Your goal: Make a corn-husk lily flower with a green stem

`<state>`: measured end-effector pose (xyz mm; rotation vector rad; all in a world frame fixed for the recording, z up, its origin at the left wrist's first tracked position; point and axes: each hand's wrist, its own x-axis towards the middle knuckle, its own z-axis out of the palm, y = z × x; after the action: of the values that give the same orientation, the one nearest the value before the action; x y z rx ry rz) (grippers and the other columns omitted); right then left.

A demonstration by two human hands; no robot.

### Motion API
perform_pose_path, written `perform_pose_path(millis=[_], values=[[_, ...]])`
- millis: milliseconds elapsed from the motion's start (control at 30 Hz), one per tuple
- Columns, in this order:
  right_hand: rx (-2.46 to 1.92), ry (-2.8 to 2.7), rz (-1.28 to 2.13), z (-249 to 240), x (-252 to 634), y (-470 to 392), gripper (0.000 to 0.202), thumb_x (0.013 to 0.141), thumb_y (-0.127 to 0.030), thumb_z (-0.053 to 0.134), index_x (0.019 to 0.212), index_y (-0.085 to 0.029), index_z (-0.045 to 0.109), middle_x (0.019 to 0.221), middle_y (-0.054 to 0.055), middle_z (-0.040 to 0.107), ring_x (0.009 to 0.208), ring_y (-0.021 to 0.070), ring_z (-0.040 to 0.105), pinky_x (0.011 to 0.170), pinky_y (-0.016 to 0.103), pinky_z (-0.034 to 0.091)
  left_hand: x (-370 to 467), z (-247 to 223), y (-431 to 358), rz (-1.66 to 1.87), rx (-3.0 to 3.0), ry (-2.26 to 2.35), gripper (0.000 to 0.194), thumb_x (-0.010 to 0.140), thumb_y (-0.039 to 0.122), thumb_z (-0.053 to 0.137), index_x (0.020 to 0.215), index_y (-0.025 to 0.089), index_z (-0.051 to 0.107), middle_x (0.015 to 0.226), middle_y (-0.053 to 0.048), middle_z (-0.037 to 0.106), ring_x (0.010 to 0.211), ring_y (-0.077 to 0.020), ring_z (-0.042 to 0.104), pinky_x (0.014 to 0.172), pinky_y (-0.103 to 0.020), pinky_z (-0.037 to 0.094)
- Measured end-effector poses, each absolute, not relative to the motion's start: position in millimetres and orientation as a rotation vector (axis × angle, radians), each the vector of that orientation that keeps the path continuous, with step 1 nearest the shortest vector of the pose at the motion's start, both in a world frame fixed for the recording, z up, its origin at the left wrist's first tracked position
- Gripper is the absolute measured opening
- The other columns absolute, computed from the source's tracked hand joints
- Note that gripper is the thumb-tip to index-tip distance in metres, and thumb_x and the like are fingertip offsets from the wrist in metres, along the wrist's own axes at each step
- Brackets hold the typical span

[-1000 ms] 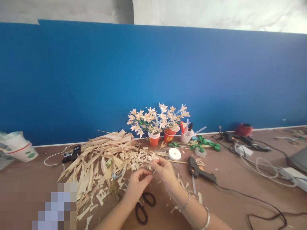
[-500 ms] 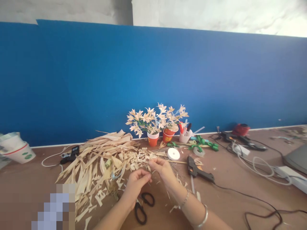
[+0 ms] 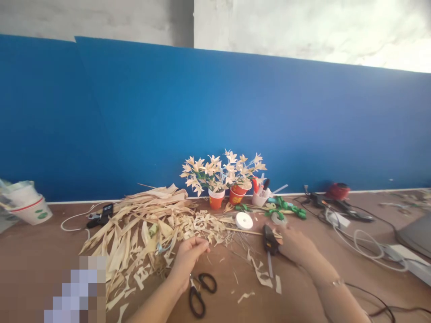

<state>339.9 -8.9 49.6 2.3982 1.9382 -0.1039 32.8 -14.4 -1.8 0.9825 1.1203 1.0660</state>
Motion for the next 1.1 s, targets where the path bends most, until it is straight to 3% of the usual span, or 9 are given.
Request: perform_pose_path(millis=[67, 167, 367, 500, 600, 800, 1100], values=[[2.351, 1.892, -0.113, 30.8, 346.6, -17.1, 0.051, 0.067, -0.001, 0.046, 0.115, -0.017, 0.054, 0.108, 0.016, 0.061, 0.100, 0.0313, 0.057, 0.069, 0.032, 0.036, 33.0, -2.0, -15.1, 1.067, 0.983, 1.115, 0.026, 0.065, 0.040, 0.068, 0.068, 0.015, 0.063, 0.060, 0.000, 0.065, 0.048, -0.0079, 0.037, 0.050, -0.022, 0.024], [2.344, 1.944, -0.061, 8.9, 348.0, -21.6, 0.054, 0.067, 0.001, 0.043, 0.119, -0.013, 0.047, 0.107, 0.018, 0.060, 0.103, 0.0324, 0.055, 0.073, 0.036, 0.036, 32.8, -2.3, -15.9, 1.068, 0.989, 1.109, 0.025, 0.066, 0.039, 0.067, 0.067, 0.015, 0.063, 0.061, 0.000, 0.065, 0.048, -0.0076, 0.036, 0.049, -0.022, 0.023], [2.474, 2.221, -0.331, 16.9, 356.9, -16.8, 0.043, 0.061, -0.008, 0.048, 0.103, -0.018, 0.052, 0.102, 0.012, 0.062, 0.094, 0.0264, 0.059, 0.071, 0.029, 0.038, 32.3, -5.0, -13.9, 1.065, 0.990, 1.118, 0.026, 0.065, 0.040, 0.068, 0.067, 0.015, 0.063, 0.061, -0.001, 0.065, 0.050, -0.0086, 0.039, 0.049, -0.022, 0.025], [2.613, 2.374, -0.532, 35.1, 348.0, -14.7, 0.030, 0.067, -0.022, 0.052, 0.097, -0.020, 0.053, 0.088, 0.007, 0.064, 0.079, 0.0246, 0.061, 0.064, 0.028, 0.040, 33.6, -5.1, -13.9, 1.071, 0.971, 1.124, 0.026, 0.063, 0.040, 0.068, 0.066, 0.014, 0.063, 0.060, -0.001, 0.065, 0.048, -0.0081, 0.038, 0.049, -0.021, 0.024], [2.400, 2.796, -0.687, 43.3, 317.1, -15.5, 0.012, 0.073, -0.026, 0.051, 0.082, -0.019, 0.052, 0.073, 0.003, 0.060, 0.067, 0.0191, 0.056, 0.059, 0.025, 0.039, 34.2, -4.6, -14.7, 1.088, 0.960, 1.141, 0.027, 0.062, 0.041, 0.069, 0.066, 0.015, 0.063, 0.059, -0.001, 0.065, 0.049, -0.0090, 0.041, 0.049, -0.022, 0.025], [1.793, 3.324, -0.670, 33.8, 241.8, -14.6, 0.008, 0.070, -0.016, 0.051, 0.067, -0.019, 0.045, 0.064, -0.002, 0.048, 0.058, 0.0120, 0.043, 0.054, 0.021, 0.032, 33.9, -6.8, -12.5, 1.094, 0.961, 1.196, 0.029, 0.060, 0.044, 0.070, 0.062, 0.016, 0.063, 0.057, -0.001, 0.065, 0.049, -0.0105, 0.045, 0.050, -0.023, 0.029], [1.890, 3.365, -0.616, 0.6, 218.1, -17.6, 0.015, 0.062, -0.009, 0.049, 0.067, -0.020, 0.040, 0.066, -0.001, 0.046, 0.058, 0.0127, 0.042, 0.052, 0.022, 0.029, 34.2, -6.9, -14.5, 1.077, 0.998, 1.196, 0.025, 0.061, 0.041, 0.068, 0.060, 0.017, 0.063, 0.059, -0.001, 0.066, 0.054, -0.0133, 0.051, 0.054, -0.023, 0.033]])
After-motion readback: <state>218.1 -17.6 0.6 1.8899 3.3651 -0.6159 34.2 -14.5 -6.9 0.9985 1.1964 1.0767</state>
